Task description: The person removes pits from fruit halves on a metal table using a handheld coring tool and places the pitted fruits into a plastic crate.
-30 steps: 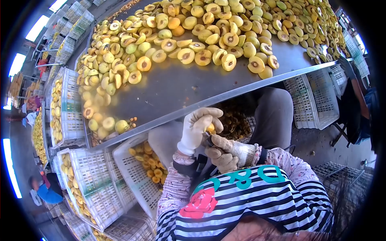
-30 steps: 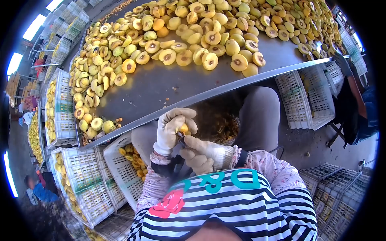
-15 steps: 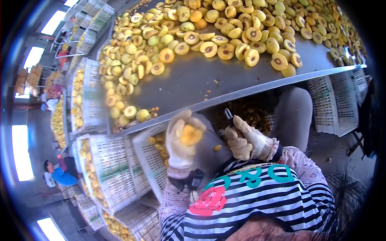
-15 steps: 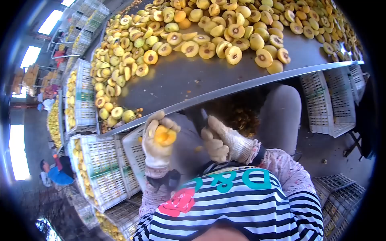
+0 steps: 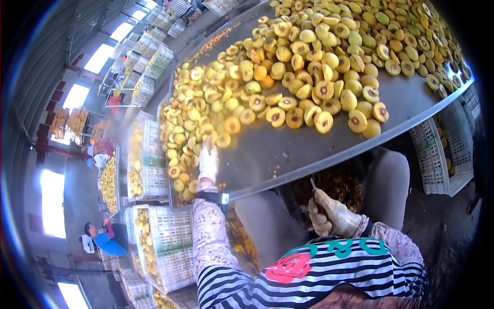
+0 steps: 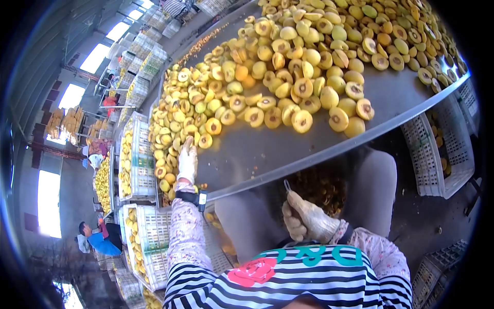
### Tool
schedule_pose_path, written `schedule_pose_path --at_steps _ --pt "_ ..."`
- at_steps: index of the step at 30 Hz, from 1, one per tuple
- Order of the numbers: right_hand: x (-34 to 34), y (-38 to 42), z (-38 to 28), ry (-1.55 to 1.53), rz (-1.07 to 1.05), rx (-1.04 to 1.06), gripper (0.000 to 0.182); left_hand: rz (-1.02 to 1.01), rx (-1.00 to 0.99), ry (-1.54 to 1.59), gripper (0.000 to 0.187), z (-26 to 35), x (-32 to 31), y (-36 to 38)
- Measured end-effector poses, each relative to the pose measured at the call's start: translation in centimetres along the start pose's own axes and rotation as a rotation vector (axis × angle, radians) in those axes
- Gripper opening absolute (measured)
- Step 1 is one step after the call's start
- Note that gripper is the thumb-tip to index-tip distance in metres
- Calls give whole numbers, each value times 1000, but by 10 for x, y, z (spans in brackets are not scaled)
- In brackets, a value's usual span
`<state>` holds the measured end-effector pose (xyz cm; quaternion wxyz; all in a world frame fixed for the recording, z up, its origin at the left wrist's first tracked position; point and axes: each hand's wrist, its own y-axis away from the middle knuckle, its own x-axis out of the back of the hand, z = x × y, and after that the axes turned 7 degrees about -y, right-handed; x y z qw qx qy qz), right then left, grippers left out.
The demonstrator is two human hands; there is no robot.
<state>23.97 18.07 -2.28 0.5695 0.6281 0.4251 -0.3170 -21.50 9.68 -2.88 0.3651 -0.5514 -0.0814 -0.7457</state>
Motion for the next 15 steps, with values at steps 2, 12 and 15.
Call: schedule_pose_path --at_steps 2,12,15 --pt "0 -1 -6 28 28 13 47 -47 122 24 50 -9 -30 -26" --pt "-13 -32 8 639 160 238 41 -459 38 109 29 114 -14 31" --pt "-34 -20 4 661 100 178 32 -476 145 967 27 174 -1 101"
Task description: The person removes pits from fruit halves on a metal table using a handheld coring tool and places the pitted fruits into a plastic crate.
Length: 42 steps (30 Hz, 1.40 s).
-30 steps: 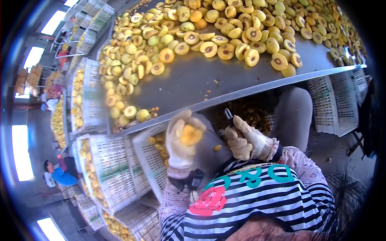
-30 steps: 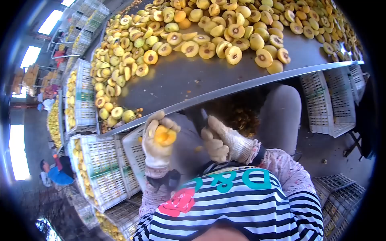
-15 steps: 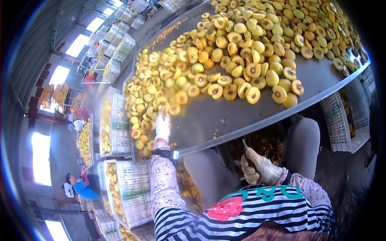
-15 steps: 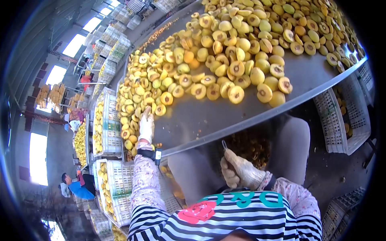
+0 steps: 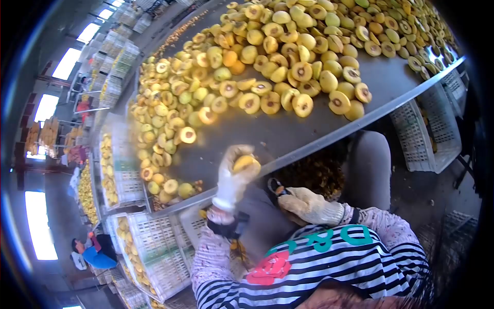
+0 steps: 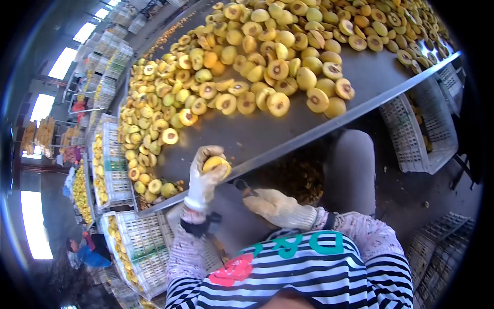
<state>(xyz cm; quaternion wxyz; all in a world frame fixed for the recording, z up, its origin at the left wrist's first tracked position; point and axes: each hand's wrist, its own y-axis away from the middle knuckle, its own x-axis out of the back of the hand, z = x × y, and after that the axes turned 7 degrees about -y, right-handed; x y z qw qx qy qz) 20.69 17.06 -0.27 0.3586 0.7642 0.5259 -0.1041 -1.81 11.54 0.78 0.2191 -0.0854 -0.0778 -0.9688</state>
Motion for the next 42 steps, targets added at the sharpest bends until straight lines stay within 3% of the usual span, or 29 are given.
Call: schedule_pose_path --at_steps 1,3,5,8,13,17,20,21,22,24,27,28,30,33,35,36,39,42 --pt "1 -4 5 107 -16 6 42 -16 27 274 28 8 -19 18" --pt "-5 -5 4 168 36 -59 44 -33 159 590 26 2 -36 42" --pt "-16 -7 -7 250 132 -160 49 75 56 802 31 -6 -54 50" --pt "-20 -12 9 382 197 -38 51 246 62 793 38 -16 -61 57" --pt "-35 -16 12 478 298 63 54 349 128 720 38 -7 -62 60" --pt "-35 -24 16 489 300 19 56 413 70 653 34 -8 -64 62" --pt "-30 -25 16 475 184 42 54 459 52 652 28 0 -65 65" --pt "-26 -28 19 469 136 43 54 419 -16 626 26 -2 -63 67" --pt "-28 -31 26 416 121 297 50 378 -88 599 25 -5 -61 66" --pt "-17 -30 24 159 -31 14 48 349 -200 467 27 -4 -57 63" --pt "-15 -20 7 108 -110 -50 48 389 -452 163 31 1 -57 58" --pt "-14 -19 7 211 -87 46 47 362 -428 91 33 2 -57 59" --pt "-14 -14 -1 425 -10 190 47 230 -413 298 33 -4 -57 54" --pt "-7 -8 3 388 -19 189 47 68 -336 578 33 -10 -57 52" --pt "-4 -4 -5 377 -83 22 46 13 -234 724 31 -6 -56 53" --pt "-3 -3 -9 374 -115 -59 45 2 -287 702 31 -5 -57 52" --pt "-11 -10 17 371 55 354 42 83 -246 489 33 -3 -57 54" --pt "3 -7 6 -171 -352 -160 39 52 -346 369 33 0 -48 56"
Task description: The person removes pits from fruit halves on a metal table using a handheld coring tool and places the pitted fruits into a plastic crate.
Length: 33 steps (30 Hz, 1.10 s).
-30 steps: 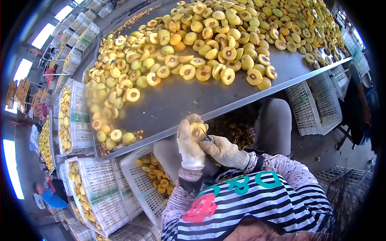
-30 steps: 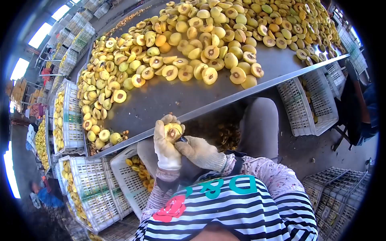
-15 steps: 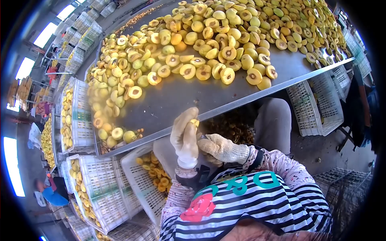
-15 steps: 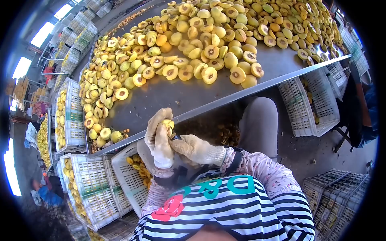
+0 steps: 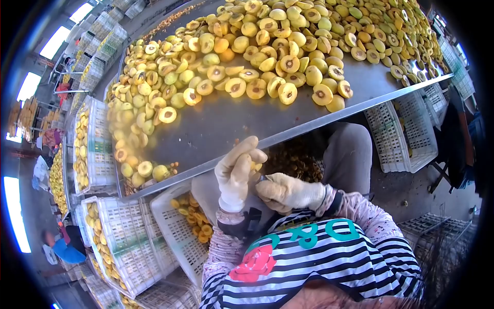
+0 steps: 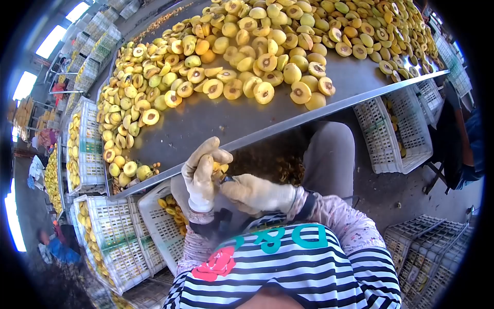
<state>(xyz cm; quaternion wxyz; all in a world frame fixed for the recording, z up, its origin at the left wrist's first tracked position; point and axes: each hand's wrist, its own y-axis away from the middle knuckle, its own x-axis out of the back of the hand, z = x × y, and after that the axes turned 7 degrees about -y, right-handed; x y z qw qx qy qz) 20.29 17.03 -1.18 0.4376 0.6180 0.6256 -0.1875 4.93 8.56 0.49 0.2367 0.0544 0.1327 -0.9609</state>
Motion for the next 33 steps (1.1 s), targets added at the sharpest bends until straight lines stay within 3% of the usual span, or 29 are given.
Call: schedule_pose_path --at_steps 1,3,5,7,9,14,17,18,22,26,30,33 --pt "0 -1 -3 -18 -45 -25 39 -10 19 -15 33 1 4 2" --pt "-19 -6 1 336 270 150 42 -35 41 -44 33 2 11 1" --pt "-18 -21 13 596 382 386 42 -7 27 73 34 -3 12 5" --pt "-16 -24 12 520 292 336 42 42 -14 140 35 -5 10 10" --pt "-17 -15 -1 109 5 -1 42 113 -83 155 34 -2 5 15" --pt "-30 -16 0 157 133 25 42 137 -6 515 35 -14 9 12" --pt "-38 -8 -7 -122 47 -69 43 -64 22 582 37 -18 22 8" --pt "-36 -7 -6 -85 26 -78 43 -186 30 649 36 -19 27 2" --pt "-43 -6 -2 64 176 -73 43 -360 293 356 33 13 39 -14" --pt "-34 -5 11 -392 -43 -97 39 -494 376 521 35 1 41 -19" --pt "-46 -10 12 235 331 88 39 -482 358 470 36 2 35 -17" --pt "-40 -10 10 71 191 -31 43 -499 391 432 35 3 38 -18"
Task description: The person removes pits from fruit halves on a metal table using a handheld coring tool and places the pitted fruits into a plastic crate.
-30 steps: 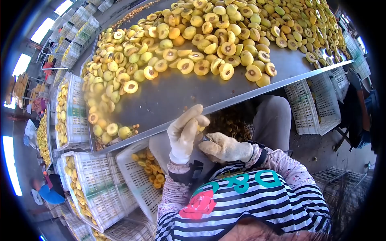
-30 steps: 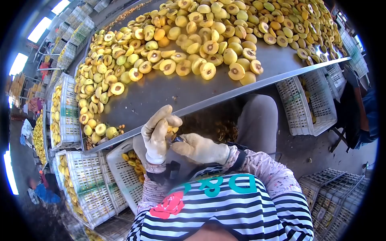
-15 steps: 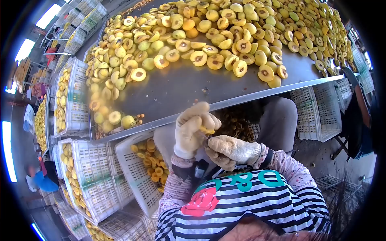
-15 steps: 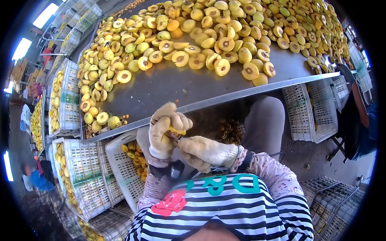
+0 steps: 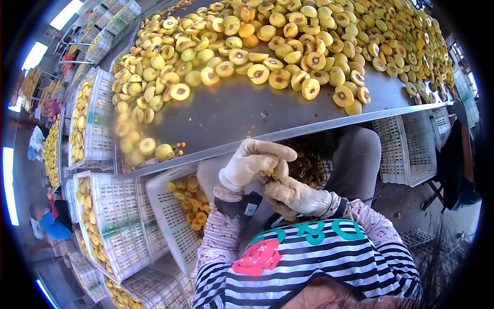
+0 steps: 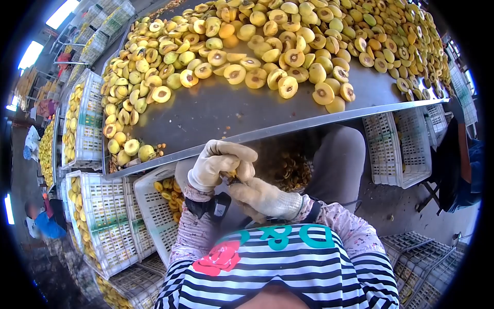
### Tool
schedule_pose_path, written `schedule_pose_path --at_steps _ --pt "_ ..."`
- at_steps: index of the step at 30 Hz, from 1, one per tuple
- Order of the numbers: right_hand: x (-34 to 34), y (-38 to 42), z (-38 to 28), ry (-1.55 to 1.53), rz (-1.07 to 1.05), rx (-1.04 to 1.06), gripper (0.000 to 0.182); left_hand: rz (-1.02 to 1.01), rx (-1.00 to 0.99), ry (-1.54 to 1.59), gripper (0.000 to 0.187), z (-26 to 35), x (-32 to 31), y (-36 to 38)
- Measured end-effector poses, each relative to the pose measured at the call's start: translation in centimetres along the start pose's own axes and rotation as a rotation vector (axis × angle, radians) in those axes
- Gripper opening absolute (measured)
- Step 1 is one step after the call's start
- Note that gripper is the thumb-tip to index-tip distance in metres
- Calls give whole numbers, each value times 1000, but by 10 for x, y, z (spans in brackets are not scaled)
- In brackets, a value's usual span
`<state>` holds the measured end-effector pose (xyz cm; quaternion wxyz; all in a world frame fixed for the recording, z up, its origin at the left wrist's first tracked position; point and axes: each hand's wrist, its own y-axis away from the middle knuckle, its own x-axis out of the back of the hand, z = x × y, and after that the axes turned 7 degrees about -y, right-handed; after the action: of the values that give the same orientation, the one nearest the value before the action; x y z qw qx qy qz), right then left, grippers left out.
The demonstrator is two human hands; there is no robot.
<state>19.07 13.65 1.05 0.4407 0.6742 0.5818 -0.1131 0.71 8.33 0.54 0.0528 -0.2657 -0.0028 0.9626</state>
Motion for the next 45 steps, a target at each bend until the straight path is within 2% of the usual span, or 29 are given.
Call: schedule_pose_path --at_steps 3,7,8,9,11,12,14,15,16,18,20,21,22,24,25,27,28,29,30,32,34,36,37,39,40,41,42,44,45 --pt "10 -1 10 -434 -251 -140 47 8 -49 120 34 -9 2 2" --pt "23 -32 38 -994 -957 -134 50 49 -363 394 33 -36 -12 -15" --pt "22 -33 41 -1041 -957 -130 50 58 -458 481 33 -39 -16 -16" --pt "21 -32 42 -1089 -958 -125 50 154 -465 406 34 -41 -18 -14" --pt "19 -34 39 -1121 -1019 -153 50 340 -384 239 34 -37 -22 -7" --pt "20 -29 34 -900 -788 -131 50 431 -343 153 34 -34 -23 -3" --pt "15 -4 16 -452 -325 -86 49 484 -220 -6 35 -34 -18 0" --pt "14 1 12 -428 -282 -99 49 493 -140 -53 35 -33 -17 -1" --pt "15 2 12 -426 -265 -101 49 501 -57 -98 35 -33 -16 -1" --pt "18 4 12 -419 -229 -104 50 553 -37 -94 34 -34 -21 -5" --pt "32 -7 22 -823 -593 -193 50 614 -54 -87 34 -35 -27 -9" --pt "37 -12 27 -1022 -782 -238 50 673 -127 -107 33 -42 -30 -12" --pt "34 -16 29 -1177 -955 -255 50 705 -185 -245 32 -44 -28 -15" --pt "37 -4 33 -1096 -739 -132 51 773 -289 -520 31 -51 -21 -15" --pt "39 1 31 -961 -655 -29 51 878 -301 -592 30 -52 -13 -14" --pt "43 10 29 -660 -462 133 52 902 -242 -236 29 -28 -11 -3" --pt "40 5 21 -773 -816 20 49 878 -189 -19 29 -10 -22 2" --pt "42 1 20 -903 -818 -92 50 844 -159 -72 32 -8 -22 9" --pt "49 -7 25 -807 -698 -43 54 856 -117 -78 34 -3 -27 16" --pt "47 1 17 -519 -181 -54 53 851 -96 20 37 6 -23 37" --pt "41 2 11 -458 -52 19 49 901 -131 14 40 19 -16 58" --pt "52 3 14 -516 -20 25 48 1006 -94 -381 44 32 -2 88" --pt "53 5 12 -493 5 57 49 1029 164 -890 46 39 30 116" --pt "53 13 12 -526 15 76 49 937 521 -1553 48 66 37 139" --pt "54 14 9 -543 25 101 48 860 594 -1721 47 86 22 130" --pt "59 13 11 -535 -14 111 47 994 510 -1595 42 99 25 122" --pt "58 15 13 -508 -2 110 46 1076 455 -1319 38 111 28 112" --pt "52 19 6 -431 13 124 45 1092 166 -1141 35 115 43 80" --pt "51 21 4 -388 11 122 44 1034 161 -1242 34 112 80 73"
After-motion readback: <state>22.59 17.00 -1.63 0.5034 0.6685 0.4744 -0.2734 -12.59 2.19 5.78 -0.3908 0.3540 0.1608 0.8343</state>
